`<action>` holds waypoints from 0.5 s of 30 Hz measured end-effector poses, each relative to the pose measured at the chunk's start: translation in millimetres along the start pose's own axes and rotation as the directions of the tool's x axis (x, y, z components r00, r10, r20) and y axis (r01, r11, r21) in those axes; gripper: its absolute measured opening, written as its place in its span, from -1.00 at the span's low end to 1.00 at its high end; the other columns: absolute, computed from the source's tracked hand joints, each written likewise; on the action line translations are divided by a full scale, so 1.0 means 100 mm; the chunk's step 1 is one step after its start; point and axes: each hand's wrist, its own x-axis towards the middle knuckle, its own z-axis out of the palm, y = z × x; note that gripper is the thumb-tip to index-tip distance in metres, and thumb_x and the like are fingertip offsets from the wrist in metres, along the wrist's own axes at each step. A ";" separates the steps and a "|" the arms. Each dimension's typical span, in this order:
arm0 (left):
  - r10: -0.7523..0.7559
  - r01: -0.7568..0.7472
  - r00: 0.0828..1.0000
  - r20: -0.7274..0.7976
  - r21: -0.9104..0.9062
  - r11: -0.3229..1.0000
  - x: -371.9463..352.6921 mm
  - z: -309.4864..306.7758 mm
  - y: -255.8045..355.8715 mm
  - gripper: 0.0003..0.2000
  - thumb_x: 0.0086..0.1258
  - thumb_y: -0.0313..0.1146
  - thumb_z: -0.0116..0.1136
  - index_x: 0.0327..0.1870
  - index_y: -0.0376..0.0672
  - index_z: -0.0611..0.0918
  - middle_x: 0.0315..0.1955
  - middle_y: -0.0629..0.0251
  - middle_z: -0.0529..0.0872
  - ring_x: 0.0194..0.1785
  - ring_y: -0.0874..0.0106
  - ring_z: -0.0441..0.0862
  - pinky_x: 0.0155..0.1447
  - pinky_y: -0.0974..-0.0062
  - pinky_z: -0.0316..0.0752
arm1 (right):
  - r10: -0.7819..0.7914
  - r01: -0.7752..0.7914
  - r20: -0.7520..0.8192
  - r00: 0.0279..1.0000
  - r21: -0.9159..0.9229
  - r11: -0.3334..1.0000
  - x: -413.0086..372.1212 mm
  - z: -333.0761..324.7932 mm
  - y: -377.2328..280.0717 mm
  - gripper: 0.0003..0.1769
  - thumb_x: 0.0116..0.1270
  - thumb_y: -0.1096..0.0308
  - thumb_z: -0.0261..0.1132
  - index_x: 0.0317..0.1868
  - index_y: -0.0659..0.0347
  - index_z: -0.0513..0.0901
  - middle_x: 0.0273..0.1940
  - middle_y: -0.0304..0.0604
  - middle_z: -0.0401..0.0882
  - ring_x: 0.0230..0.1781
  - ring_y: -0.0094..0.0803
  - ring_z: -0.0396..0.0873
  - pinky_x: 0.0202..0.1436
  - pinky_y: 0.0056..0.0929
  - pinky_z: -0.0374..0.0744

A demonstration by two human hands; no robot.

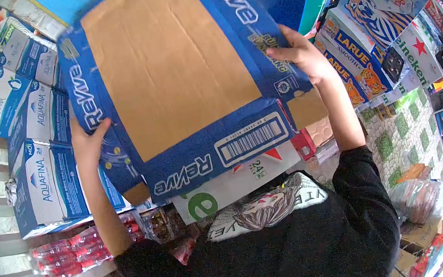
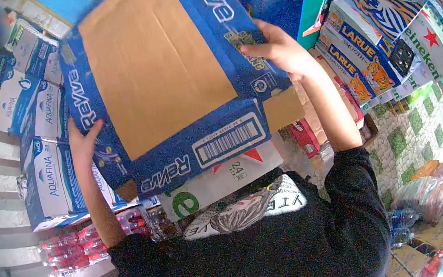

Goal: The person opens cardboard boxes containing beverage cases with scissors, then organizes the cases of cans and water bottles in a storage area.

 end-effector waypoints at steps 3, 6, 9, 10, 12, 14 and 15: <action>0.237 -0.210 0.964 -0.118 0.203 0.956 0.03 -0.10 0.39 -0.49 -0.11 -0.39 0.23 -0.11 -0.36 0.30 -0.37 -0.05 0.53 -0.30 0.16 0.52 -0.20 0.40 0.38 | -0.175 0.173 0.035 0.984 0.050 0.984 -0.03 0.15 -0.22 -0.48 0.03 0.55 0.14 0.06 0.35 0.23 -0.12 -0.17 0.42 -0.14 -0.56 0.35 -0.03 -0.62 0.29; 0.158 -0.064 0.981 -0.111 0.586 0.808 0.11 -0.10 0.69 -0.53 -0.01 -0.55 0.05 -0.02 -0.27 0.21 -0.44 -0.18 0.50 -0.29 -0.04 0.44 -0.28 0.19 0.33 | -0.217 0.213 0.050 0.975 0.071 0.975 -0.09 0.31 -0.36 -0.50 0.05 0.57 0.11 0.06 0.36 0.22 -0.12 -0.18 0.41 -0.14 -0.55 0.35 -0.03 -0.63 0.29; 0.190 -0.111 0.978 -0.086 0.555 0.824 0.14 -0.13 0.77 -0.57 0.00 -0.56 0.03 -0.04 -0.28 0.24 -0.44 -0.23 0.48 -0.30 -0.04 0.44 -0.30 0.21 0.33 | -0.317 0.316 0.048 0.947 0.024 0.948 -0.12 0.29 -0.50 -0.49 0.04 0.56 0.12 0.06 0.35 0.23 -0.13 -0.19 0.42 -0.16 -0.56 0.37 -0.05 -0.63 0.31; 0.118 -0.075 0.991 -0.058 0.490 0.869 0.14 -0.20 0.82 -0.55 0.04 -0.56 0.01 0.03 -0.29 0.26 -0.20 -0.04 0.49 -0.10 0.08 0.43 -0.08 0.39 0.33 | -0.271 0.270 0.004 0.963 0.077 0.960 -0.12 0.24 -0.53 -0.48 0.03 0.55 0.13 0.06 0.35 0.23 -0.14 -0.18 0.43 -0.17 -0.56 0.37 -0.04 -0.63 0.31; 0.147 -0.137 0.988 -0.051 0.161 0.977 0.17 -0.37 0.73 -0.57 0.07 -0.56 -0.01 0.02 -0.30 0.25 -0.25 0.01 0.52 -0.19 0.16 0.48 -0.15 0.39 0.37 | -0.204 0.211 -0.067 0.977 0.133 0.968 -0.12 0.01 -0.58 -0.46 0.01 0.52 0.14 0.06 0.35 0.23 -0.15 -0.15 0.44 -0.19 -0.54 0.41 -0.06 -0.62 0.34; 0.090 -0.121 0.992 -0.085 -0.516 0.848 0.29 -0.56 0.40 -0.57 0.19 -0.39 -0.06 0.07 -0.34 0.20 -0.20 0.21 0.52 -0.19 0.40 0.49 -0.08 0.49 0.37 | -0.132 0.143 -0.054 0.990 0.341 0.929 -0.11 -0.27 -0.56 -0.47 0.01 0.53 0.12 0.06 0.34 0.23 -0.13 -0.10 0.43 -0.22 -0.49 0.45 -0.10 -0.60 0.39; 0.096 -0.004 0.994 0.049 -0.874 0.485 0.28 -0.63 0.46 -0.52 0.25 -0.19 -0.16 0.10 -0.32 0.18 -0.09 0.16 0.44 -0.04 0.37 0.40 0.04 0.46 0.28 | -0.113 0.129 -0.062 0.992 0.419 0.899 -0.08 -0.39 -0.48 -0.47 0.01 0.53 0.12 0.06 0.35 0.24 -0.12 -0.09 0.43 -0.23 -0.48 0.47 -0.11 -0.59 0.40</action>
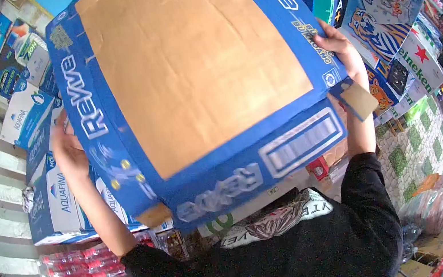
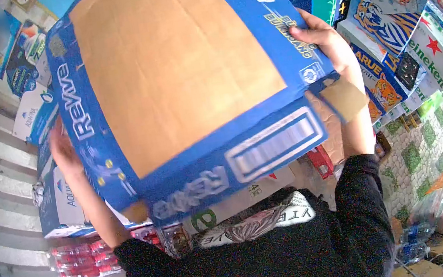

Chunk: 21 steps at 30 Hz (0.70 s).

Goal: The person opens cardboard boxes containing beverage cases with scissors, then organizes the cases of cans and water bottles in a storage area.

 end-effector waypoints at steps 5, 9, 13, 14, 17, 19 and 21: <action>0.306 -0.231 0.833 -0.461 0.213 0.949 0.42 -0.13 -0.50 -0.42 0.22 0.05 -0.25 0.11 -0.25 0.19 0.07 0.13 0.25 0.13 0.32 0.19 0.13 0.36 0.17 | 0.155 -0.096 0.162 0.975 -0.321 0.942 0.27 -0.59 0.32 -0.42 0.02 0.46 0.18 0.08 0.36 0.21 -0.08 -0.13 0.41 -0.08 -0.46 0.38 -0.01 -0.59 0.32; -0.054 -0.001 0.984 -0.171 -0.304 0.953 0.84 -0.60 -0.61 -0.47 0.13 0.06 -0.09 -0.02 -0.21 0.36 -0.16 0.18 0.47 -0.20 0.31 0.47 -0.13 0.40 0.39 | 0.395 -0.264 0.202 0.896 -0.471 0.842 0.52 -0.87 0.33 -0.35 -0.03 0.36 0.25 0.10 0.31 0.21 -0.04 -0.12 0.37 -0.04 -0.44 0.34 0.04 -0.54 0.29; -0.333 0.321 0.935 -0.120 -0.109 0.941 1.02 -0.60 -0.39 -0.73 0.14 -0.33 0.04 -0.16 -0.26 0.46 -0.30 0.26 0.56 -0.29 0.46 0.52 -0.21 0.52 0.42 | 0.384 -0.200 0.184 0.905 -0.612 0.765 0.59 -0.89 0.19 -0.33 -0.04 0.32 0.27 0.10 0.30 0.21 -0.04 -0.12 0.38 -0.06 -0.43 0.35 0.03 -0.53 0.30; -0.335 0.324 0.935 -0.116 -0.108 0.940 1.05 -0.68 -0.40 -0.73 0.14 -0.33 0.04 -0.16 -0.26 0.46 -0.30 0.26 0.56 -0.29 0.46 0.52 -0.21 0.52 0.42 | 0.380 -0.195 0.207 0.901 -0.590 0.784 0.56 -0.79 0.10 -0.33 -0.04 0.32 0.27 0.10 0.31 0.21 -0.05 -0.13 0.39 -0.07 -0.44 0.35 0.03 -0.54 0.30; -0.140 0.159 0.985 -0.100 0.219 0.963 0.97 -0.50 -0.26 -0.78 0.14 -0.50 0.02 -0.17 -0.28 0.46 -0.27 0.28 0.54 -0.25 0.49 0.51 -0.18 0.61 0.39 | 0.428 -0.208 0.262 0.865 -0.589 0.781 0.52 -0.79 0.01 -0.32 -0.04 0.31 0.28 0.10 0.31 0.22 -0.06 -0.15 0.39 -0.07 -0.47 0.36 0.04 -0.56 0.29; -0.058 0.082 0.993 -0.102 0.245 0.966 0.94 -0.62 -0.33 -0.76 0.13 -0.48 0.04 -0.16 -0.29 0.45 -0.26 0.29 0.54 -0.23 0.50 0.50 -0.16 0.61 0.38 | 0.353 -0.160 0.304 0.885 -0.514 0.843 0.45 -0.95 0.05 -0.35 0.02 0.16 0.22 0.08 0.31 0.25 -0.08 -0.11 0.41 -0.09 -0.44 0.37 0.04 -0.56 0.30; 0.093 -0.012 0.975 -0.200 0.375 0.927 0.79 -0.56 -0.34 -0.70 0.12 -0.43 0.07 -0.11 -0.33 0.43 -0.22 0.28 0.51 -0.20 0.51 0.46 -0.10 0.63 0.33 | 0.195 -0.176 0.248 0.949 -0.095 0.980 0.16 -1.04 0.23 -0.35 0.06 0.05 0.14 0.07 0.29 0.26 -0.07 -0.08 0.40 -0.09 -0.41 0.38 0.04 -0.53 0.31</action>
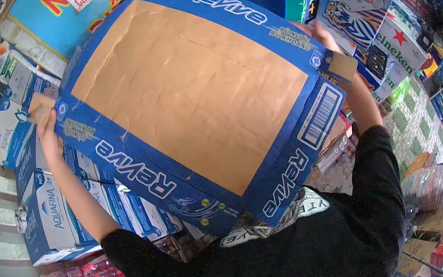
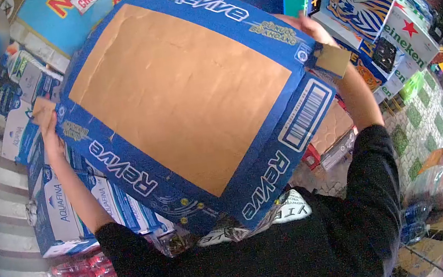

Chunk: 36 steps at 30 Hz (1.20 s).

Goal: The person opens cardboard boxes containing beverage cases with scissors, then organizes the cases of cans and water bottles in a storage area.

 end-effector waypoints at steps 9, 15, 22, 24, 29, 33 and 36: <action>0.085 -0.173 0.929 -0.361 -0.217 0.961 -0.11 -0.06 -0.04 -0.60 0.14 -0.39 0.04 0.02 -0.27 0.35 -0.09 0.27 0.44 -0.07 0.43 0.40 -0.04 0.52 0.32 | -0.374 0.568 -0.549 0.748 0.236 0.788 -0.74 1.32 0.84 -0.03 -0.20 0.07 0.36 0.20 0.10 0.01 0.09 -0.14 0.19 0.07 -0.30 0.24 0.01 -0.18 0.34; 0.254 -0.344 0.924 -0.286 -0.333 0.878 -0.03 0.24 0.37 -0.51 0.14 -0.33 0.04 0.10 -0.25 0.23 -0.03 0.22 0.38 -0.03 0.38 0.37 0.02 0.42 0.28 | -0.057 0.208 -0.767 0.639 0.102 0.973 -0.40 1.10 -0.10 -0.62 0.07 0.42 0.14 -0.05 0.14 0.32 -0.30 -0.27 0.46 -0.34 -0.44 0.46 -0.26 -0.38 0.49; 0.408 -0.123 0.906 0.113 -0.852 0.509 -0.25 0.41 0.34 0.24 -0.50 0.30 0.21 0.19 -0.35 -0.12 0.19 -0.04 -0.12 0.26 0.20 -0.13 0.27 0.19 -0.21 | -0.718 0.469 -0.476 0.508 -0.546 0.694 -0.32 -0.13 -1.27 -0.70 0.09 0.51 0.11 -0.12 0.20 0.36 -0.31 -0.26 0.48 -0.41 -0.48 0.50 -0.38 -0.53 0.52; 0.372 -0.145 0.925 0.084 -0.823 0.549 -0.22 0.60 0.53 0.23 -0.48 0.32 0.18 0.18 -0.39 -0.12 0.19 -0.03 -0.11 0.26 0.21 -0.12 0.27 0.23 -0.19 | -0.786 0.500 -0.408 0.464 -0.612 0.613 -0.30 -0.22 -1.53 -0.68 0.08 0.49 0.14 -0.11 0.21 0.37 -0.29 -0.26 0.48 -0.39 -0.51 0.49 -0.37 -0.56 0.50; 0.650 0.081 0.515 0.559 -0.787 0.612 0.08 0.80 0.89 -0.06 -0.18 0.11 0.22 0.11 -0.45 0.11 0.12 0.04 0.15 0.19 0.29 0.10 0.22 0.39 0.01 | -0.833 0.455 -0.229 0.503 -0.750 0.481 -0.11 -0.08 -1.77 -0.64 0.09 0.48 0.15 -0.06 0.23 0.35 -0.24 -0.26 0.46 -0.28 -0.57 0.43 -0.28 -0.62 0.45; 0.312 -0.183 0.934 0.175 -0.515 0.837 0.00 1.06 1.20 -0.40 0.07 -0.25 0.15 0.06 -0.41 0.21 0.00 0.10 0.33 0.08 0.40 0.26 0.14 0.51 0.14 | -0.843 0.469 -0.224 0.489 -0.747 0.471 -0.04 -0.01 -1.67 -0.65 0.10 0.44 0.16 -0.06 0.25 0.36 -0.24 -0.26 0.47 -0.29 -0.56 0.44 -0.24 -0.61 0.44; 0.404 -0.371 0.911 0.089 -0.257 0.892 0.10 1.03 1.21 -0.65 0.10 -0.46 0.09 -0.09 -0.39 0.34 -0.21 0.20 0.49 -0.17 0.49 0.45 -0.10 0.63 0.31 | -0.729 0.323 -0.315 0.609 -0.741 0.589 -0.08 -0.04 -1.60 -0.69 0.10 0.43 0.16 -0.12 0.32 0.40 -0.26 -0.23 0.49 -0.31 -0.55 0.45 -0.22 -0.60 0.44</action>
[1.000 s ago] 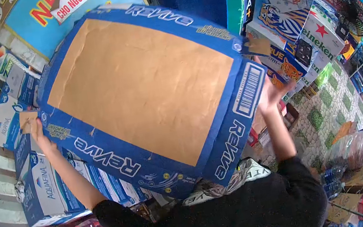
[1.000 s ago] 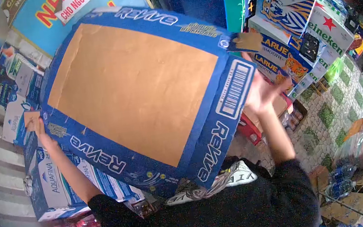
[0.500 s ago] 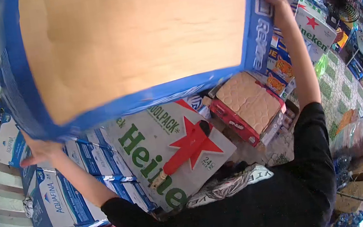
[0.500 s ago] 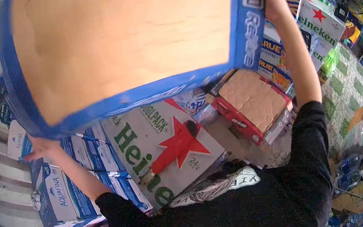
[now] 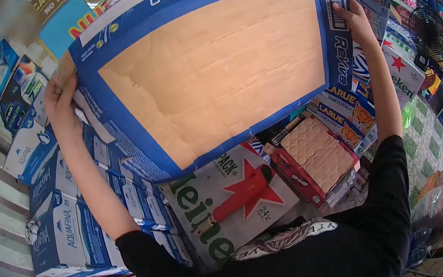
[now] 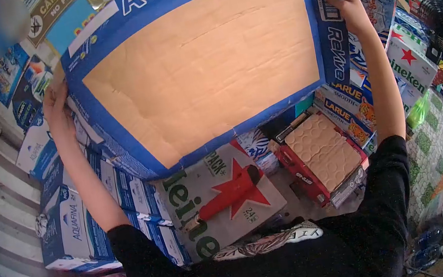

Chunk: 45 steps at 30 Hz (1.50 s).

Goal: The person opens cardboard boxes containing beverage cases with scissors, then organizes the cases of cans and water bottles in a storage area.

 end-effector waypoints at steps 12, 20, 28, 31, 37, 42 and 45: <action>0.468 -0.457 0.773 0.429 0.888 -0.059 0.27 0.89 -0.09 -0.57 0.07 -0.26 0.13 -0.05 -0.22 0.37 -0.27 0.21 0.52 -0.26 0.34 0.49 -0.24 0.48 0.37 | 0.127 -0.138 -0.238 0.963 -0.031 0.990 -0.77 -0.14 0.02 -0.70 0.07 0.53 0.13 -0.13 0.32 0.40 -0.30 -0.21 0.48 -0.36 -0.53 0.46 -0.30 -0.59 0.45; 0.671 -0.789 0.579 0.463 0.528 0.316 0.05 1.89 -0.28 -0.53 0.03 -0.38 0.10 0.03 -0.14 0.31 -0.07 0.14 0.40 0.00 0.20 0.31 0.04 0.39 0.20 | 0.452 -0.467 -0.445 0.773 0.085 0.880 -2.14 -0.86 0.44 -0.73 0.08 0.51 0.11 -0.16 0.29 0.37 -0.35 -0.23 0.47 -0.40 -0.50 0.46 -0.33 -0.53 0.47; 0.442 -0.911 0.410 0.798 0.339 0.233 -0.72 1.38 -0.21 -0.58 0.01 -0.39 0.17 -0.05 -0.09 0.37 0.01 0.20 0.30 0.13 0.22 0.18 0.13 0.25 0.07 | 0.731 -0.603 -0.564 0.385 0.446 0.661 -3.91 -0.90 1.79 -0.65 0.02 0.63 0.10 -0.11 0.27 0.37 -0.30 -0.21 0.47 -0.37 -0.44 0.45 -0.30 -0.50 0.44; 0.392 -0.889 0.458 0.798 0.414 0.196 -0.85 1.09 -0.15 -0.62 0.00 -0.39 0.17 -0.11 -0.11 0.40 -0.03 0.17 0.29 0.12 0.18 0.18 0.11 0.24 0.11 | 0.624 -0.666 -0.669 0.404 0.252 0.702 -4.49 -1.14 2.50 -0.69 0.05 0.67 0.03 -0.15 0.25 0.38 -0.37 -0.22 0.48 -0.45 -0.45 0.48 -0.41 -0.49 0.48; 0.226 -0.783 0.622 0.749 0.601 0.160 -1.17 0.48 -0.09 -0.70 0.09 -0.35 0.08 -0.14 -0.14 0.41 -0.02 0.09 0.25 0.11 0.13 0.18 0.10 0.19 0.12 | 0.599 -0.830 -0.745 0.293 0.113 0.546 -4.80 -1.32 2.78 -0.69 -0.05 0.68 0.04 -0.23 0.26 0.45 -0.42 -0.28 0.49 -0.46 -0.52 0.44 -0.41 -0.58 0.42; 0.000 -0.665 0.732 0.682 0.714 0.217 -1.66 0.38 0.19 -0.75 0.12 -0.32 0.04 -0.18 -0.16 0.43 -0.04 0.11 0.28 0.11 0.11 0.19 0.07 0.12 0.15 | 0.612 -0.793 -0.734 0.295 0.170 0.585 -4.96 -1.50 2.82 -0.70 -0.01 0.68 0.05 -0.20 0.29 0.44 -0.37 -0.24 0.50 -0.42 -0.50 0.46 -0.37 -0.58 0.43; -0.042 -0.647 0.736 0.676 0.720 0.250 -1.92 0.35 0.40 -0.76 0.13 -0.30 0.03 -0.19 -0.14 0.43 -0.06 0.14 0.31 0.11 0.11 0.19 0.05 0.12 0.17 | 0.666 -0.673 -0.671 0.326 0.329 0.662 -5.15 -1.63 2.78 -0.69 0.04 0.66 0.06 -0.15 0.26 0.42 -0.31 -0.20 0.51 -0.36 -0.44 0.49 -0.33 -0.50 0.49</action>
